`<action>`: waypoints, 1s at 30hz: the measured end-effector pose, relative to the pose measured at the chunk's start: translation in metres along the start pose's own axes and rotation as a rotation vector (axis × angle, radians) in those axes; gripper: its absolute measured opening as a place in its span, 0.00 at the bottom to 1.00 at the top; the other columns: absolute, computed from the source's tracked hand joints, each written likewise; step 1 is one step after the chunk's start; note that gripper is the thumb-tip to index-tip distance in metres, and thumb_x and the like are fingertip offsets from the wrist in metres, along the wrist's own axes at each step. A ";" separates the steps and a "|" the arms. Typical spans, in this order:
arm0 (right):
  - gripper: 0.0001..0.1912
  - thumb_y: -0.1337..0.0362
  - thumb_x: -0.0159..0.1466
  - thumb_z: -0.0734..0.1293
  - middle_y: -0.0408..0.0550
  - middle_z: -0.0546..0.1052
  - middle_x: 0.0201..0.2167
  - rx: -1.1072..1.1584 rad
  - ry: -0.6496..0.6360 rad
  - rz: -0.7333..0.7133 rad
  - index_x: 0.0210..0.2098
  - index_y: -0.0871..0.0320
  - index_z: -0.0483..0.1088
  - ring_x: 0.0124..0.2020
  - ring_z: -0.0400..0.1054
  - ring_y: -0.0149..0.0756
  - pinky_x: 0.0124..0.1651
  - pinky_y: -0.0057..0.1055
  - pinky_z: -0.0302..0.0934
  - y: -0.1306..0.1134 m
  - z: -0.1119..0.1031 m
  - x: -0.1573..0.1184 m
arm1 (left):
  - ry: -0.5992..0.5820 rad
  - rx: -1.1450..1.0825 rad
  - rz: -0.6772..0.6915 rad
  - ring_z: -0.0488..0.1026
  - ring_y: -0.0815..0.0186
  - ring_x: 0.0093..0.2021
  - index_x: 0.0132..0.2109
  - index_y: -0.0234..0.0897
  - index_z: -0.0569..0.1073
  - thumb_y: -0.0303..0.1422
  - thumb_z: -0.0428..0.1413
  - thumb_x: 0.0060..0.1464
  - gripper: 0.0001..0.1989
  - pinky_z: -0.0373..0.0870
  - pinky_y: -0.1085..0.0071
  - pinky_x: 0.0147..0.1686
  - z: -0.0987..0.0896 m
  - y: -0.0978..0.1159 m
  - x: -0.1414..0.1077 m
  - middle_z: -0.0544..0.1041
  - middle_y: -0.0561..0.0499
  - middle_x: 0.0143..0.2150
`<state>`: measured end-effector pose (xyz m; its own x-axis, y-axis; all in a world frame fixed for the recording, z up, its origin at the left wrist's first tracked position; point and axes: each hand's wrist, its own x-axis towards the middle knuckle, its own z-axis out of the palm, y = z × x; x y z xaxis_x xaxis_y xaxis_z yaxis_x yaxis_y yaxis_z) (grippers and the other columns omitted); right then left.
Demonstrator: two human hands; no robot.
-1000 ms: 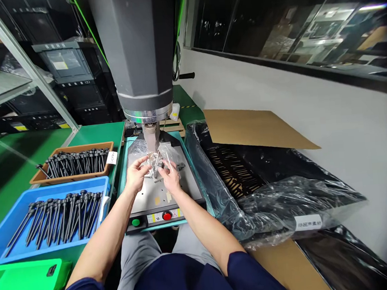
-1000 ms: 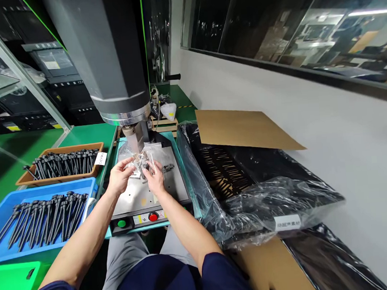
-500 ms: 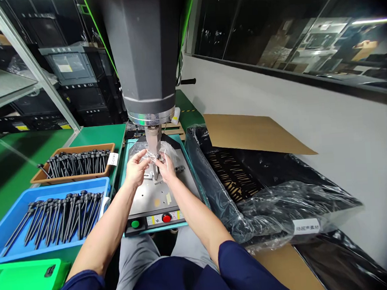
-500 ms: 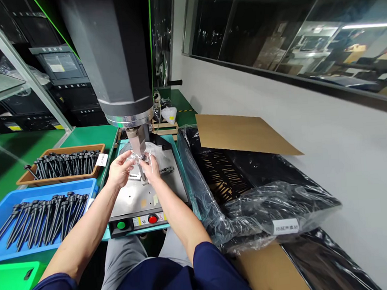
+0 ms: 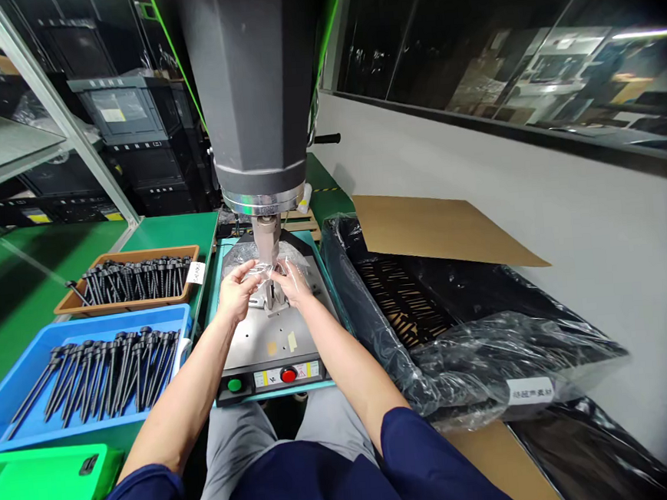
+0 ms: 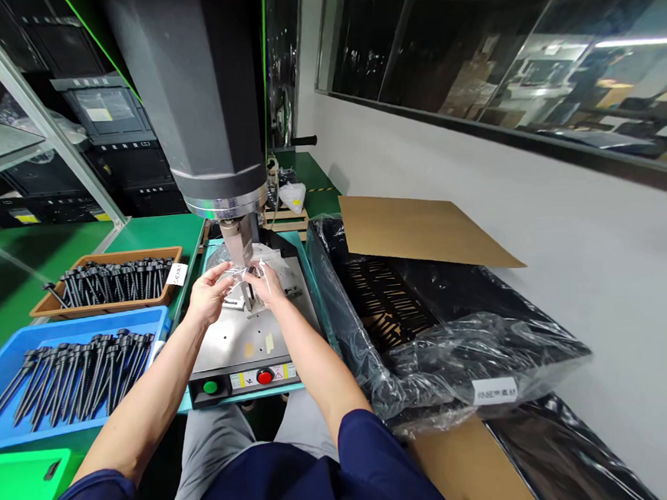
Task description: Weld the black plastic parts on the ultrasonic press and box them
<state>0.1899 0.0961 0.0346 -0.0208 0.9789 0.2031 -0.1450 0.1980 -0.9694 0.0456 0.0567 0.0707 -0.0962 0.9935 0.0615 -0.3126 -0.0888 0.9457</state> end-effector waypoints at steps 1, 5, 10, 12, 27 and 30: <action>0.19 0.60 0.53 0.74 0.47 0.79 0.43 0.029 -0.012 0.007 0.44 0.56 0.73 0.49 0.70 0.43 0.56 0.40 0.60 0.002 0.000 0.000 | 0.000 0.004 0.001 0.72 0.72 0.30 0.48 0.33 0.77 0.34 0.70 0.34 0.30 0.64 0.75 0.26 0.000 -0.001 0.000 0.76 0.41 0.53; 0.18 0.57 0.56 0.72 0.46 0.78 0.45 0.075 -0.071 -0.003 0.45 0.54 0.74 0.50 0.70 0.42 0.57 0.40 0.60 0.006 0.000 -0.003 | -0.006 0.020 0.004 0.72 0.72 0.30 0.48 0.33 0.77 0.34 0.70 0.34 0.29 0.64 0.74 0.27 -0.002 -0.005 -0.002 0.76 0.41 0.53; 0.16 0.55 0.58 0.68 0.47 0.79 0.42 0.013 -0.030 -0.040 0.42 0.56 0.76 0.48 0.71 0.43 0.57 0.40 0.60 0.003 0.000 -0.001 | 0.003 0.043 0.007 0.72 0.70 0.30 0.48 0.33 0.77 0.34 0.70 0.34 0.30 0.64 0.72 0.29 -0.003 -0.007 -0.002 0.77 0.41 0.51; 0.16 0.55 0.57 0.69 0.48 0.79 0.42 0.020 -0.042 -0.027 0.42 0.56 0.76 0.48 0.71 0.43 0.56 0.40 0.60 0.003 0.000 -0.001 | 0.012 0.056 0.018 0.71 0.70 0.30 0.48 0.33 0.77 0.34 0.70 0.34 0.30 0.64 0.72 0.29 -0.003 -0.008 -0.002 0.77 0.41 0.51; 0.14 0.63 0.56 0.71 0.48 0.80 0.38 0.537 0.221 0.376 0.43 0.54 0.72 0.36 0.74 0.35 0.37 0.31 0.67 0.023 -0.048 -0.050 | 0.021 0.281 0.044 0.67 0.69 0.22 0.59 0.32 0.71 0.36 0.68 0.38 0.37 0.61 0.72 0.25 -0.003 -0.024 0.001 0.75 0.53 0.23; 0.13 0.68 0.55 0.70 0.49 0.80 0.33 0.571 0.189 0.399 0.41 0.57 0.72 0.31 0.74 0.35 0.30 0.28 0.65 0.022 -0.048 -0.060 | 0.019 0.301 0.036 0.67 0.69 0.22 0.59 0.31 0.71 0.35 0.67 0.39 0.38 0.60 0.72 0.24 -0.004 -0.024 0.004 0.75 0.52 0.23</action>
<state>0.2356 0.0441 -0.0059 -0.0163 0.9733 -0.2291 -0.6574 -0.1831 -0.7310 0.0489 0.0624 0.0467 -0.1203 0.9884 0.0931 -0.0150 -0.0956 0.9953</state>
